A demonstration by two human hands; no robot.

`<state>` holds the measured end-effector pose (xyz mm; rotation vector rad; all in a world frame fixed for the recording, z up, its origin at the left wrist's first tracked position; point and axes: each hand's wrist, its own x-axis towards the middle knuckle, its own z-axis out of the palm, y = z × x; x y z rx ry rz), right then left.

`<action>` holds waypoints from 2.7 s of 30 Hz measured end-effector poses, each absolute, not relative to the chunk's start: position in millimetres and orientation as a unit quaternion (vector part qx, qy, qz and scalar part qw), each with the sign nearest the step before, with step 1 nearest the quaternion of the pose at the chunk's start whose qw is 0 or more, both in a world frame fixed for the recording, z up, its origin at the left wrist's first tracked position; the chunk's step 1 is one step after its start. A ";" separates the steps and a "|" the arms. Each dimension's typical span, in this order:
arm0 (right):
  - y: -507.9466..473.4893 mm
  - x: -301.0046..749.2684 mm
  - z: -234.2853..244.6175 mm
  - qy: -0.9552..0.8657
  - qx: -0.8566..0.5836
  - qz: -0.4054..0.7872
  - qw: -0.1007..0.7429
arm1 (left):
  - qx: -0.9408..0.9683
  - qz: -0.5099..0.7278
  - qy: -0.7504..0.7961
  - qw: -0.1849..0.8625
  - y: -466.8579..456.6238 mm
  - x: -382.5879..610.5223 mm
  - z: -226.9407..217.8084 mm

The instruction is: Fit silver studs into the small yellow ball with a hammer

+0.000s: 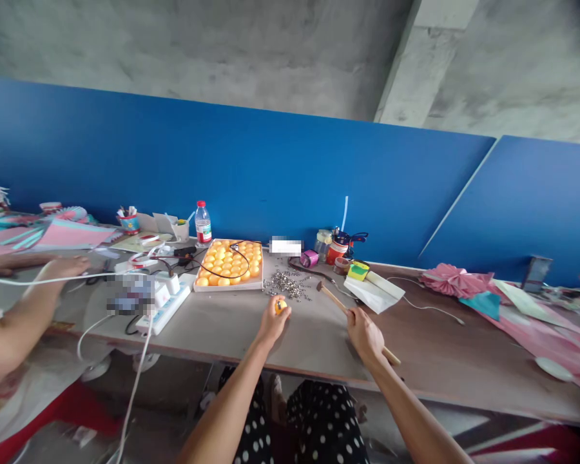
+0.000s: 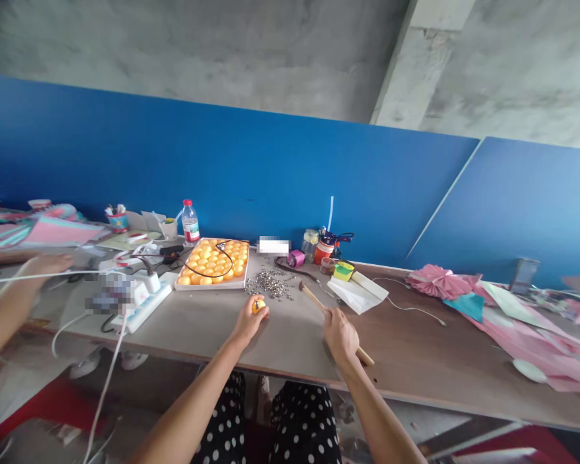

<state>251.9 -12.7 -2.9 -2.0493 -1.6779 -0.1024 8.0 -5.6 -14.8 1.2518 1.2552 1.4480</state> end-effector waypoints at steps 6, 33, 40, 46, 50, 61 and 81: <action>-6.8 250.6 -2.7 -0.591 -0.780 -0.038 0.204 | 0.491 0.578 0.499 0.419 -9.6 8.9 -7.7; 15.6 247.9 -10.4 -0.563 -0.778 -0.130 0.249 | 0.502 0.568 0.495 0.426 -8.7 9.0 -9.7; 26.1 218.6 -14.3 -0.638 -0.708 -0.087 0.290 | 0.531 0.542 0.522 0.390 -6.8 9.3 -11.0; 42.5 201.7 -21.0 -0.676 -0.684 -0.062 0.266 | 0.540 0.540 0.505 0.403 -7.0 9.4 -12.8; 52.9 200.2 -13.5 -0.697 -0.667 -0.078 0.253 | 0.541 0.535 0.515 0.394 -11.6 10.2 -6.0; 94.8 180.4 -3.6 -0.685 -0.704 -0.088 0.165 | 0.598 0.497 0.531 0.338 -20.1 10.9 1.0; 99.9 183.4 -10.5 -0.685 -0.696 -0.024 0.215 | 0.627 0.460 0.523 0.349 -27.8 13.8 5.4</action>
